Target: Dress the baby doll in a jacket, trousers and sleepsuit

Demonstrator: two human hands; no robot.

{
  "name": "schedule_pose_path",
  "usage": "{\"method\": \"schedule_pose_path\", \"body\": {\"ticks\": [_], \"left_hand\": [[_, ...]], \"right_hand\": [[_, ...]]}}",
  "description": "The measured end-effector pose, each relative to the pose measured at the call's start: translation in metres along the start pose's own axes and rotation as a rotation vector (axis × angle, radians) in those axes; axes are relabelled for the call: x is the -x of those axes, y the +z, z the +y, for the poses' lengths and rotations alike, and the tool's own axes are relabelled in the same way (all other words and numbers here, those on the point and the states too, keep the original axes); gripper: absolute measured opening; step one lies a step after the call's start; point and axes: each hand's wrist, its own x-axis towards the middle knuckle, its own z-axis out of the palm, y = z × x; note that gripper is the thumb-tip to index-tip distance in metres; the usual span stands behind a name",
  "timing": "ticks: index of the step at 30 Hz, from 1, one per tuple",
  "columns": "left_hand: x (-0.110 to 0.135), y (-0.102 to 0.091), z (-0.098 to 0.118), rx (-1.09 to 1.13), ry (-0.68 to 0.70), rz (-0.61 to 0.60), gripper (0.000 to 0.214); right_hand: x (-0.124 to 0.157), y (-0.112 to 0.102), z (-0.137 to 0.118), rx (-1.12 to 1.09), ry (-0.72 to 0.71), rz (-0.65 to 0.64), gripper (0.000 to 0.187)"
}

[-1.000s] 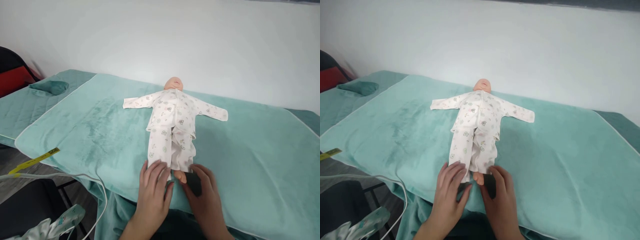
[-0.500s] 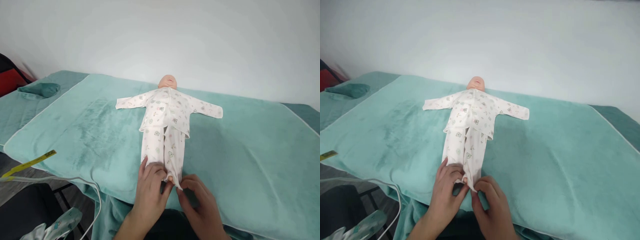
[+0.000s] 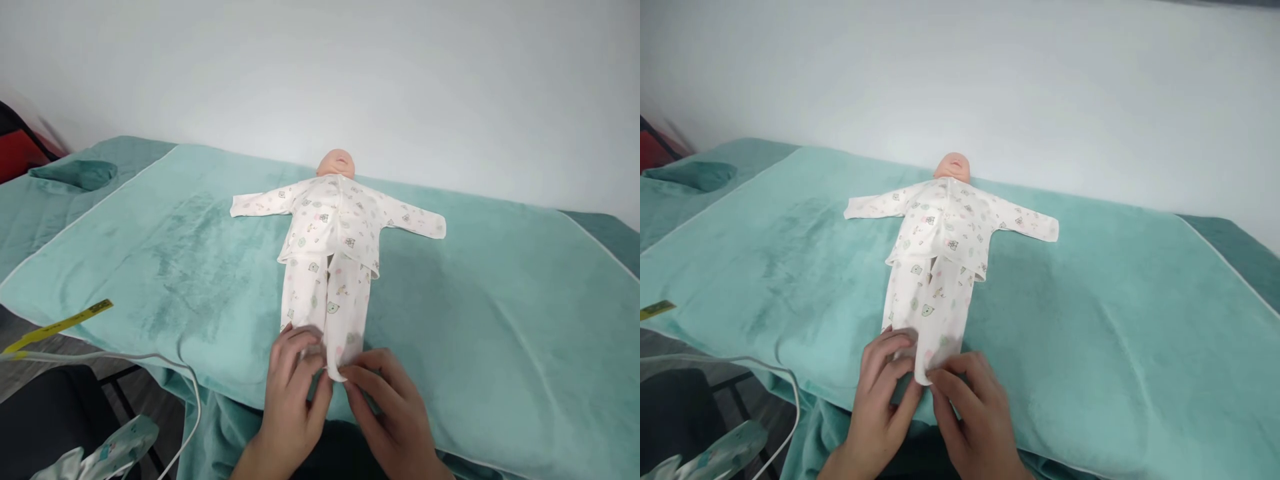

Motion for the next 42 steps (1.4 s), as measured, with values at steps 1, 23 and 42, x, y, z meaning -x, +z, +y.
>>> {"method": "schedule_pose_path", "body": {"ticks": [1,23,42], "left_hand": [[0.004,0.001,-0.001,-0.032,0.001,0.018,0.017],[0.023,-0.008,-0.01,0.094,0.171,0.049,0.041],[-0.177,0.024,-0.119,0.271,-0.435,-0.067,0.037]], "right_hand": [[0.002,0.0,0.004,0.0,0.003,-0.008,0.024],[-0.004,-0.015,0.009,-0.275,0.152,-0.162,0.009],[-0.169,-0.009,0.129,-0.328,0.734,0.326,0.048]]}}
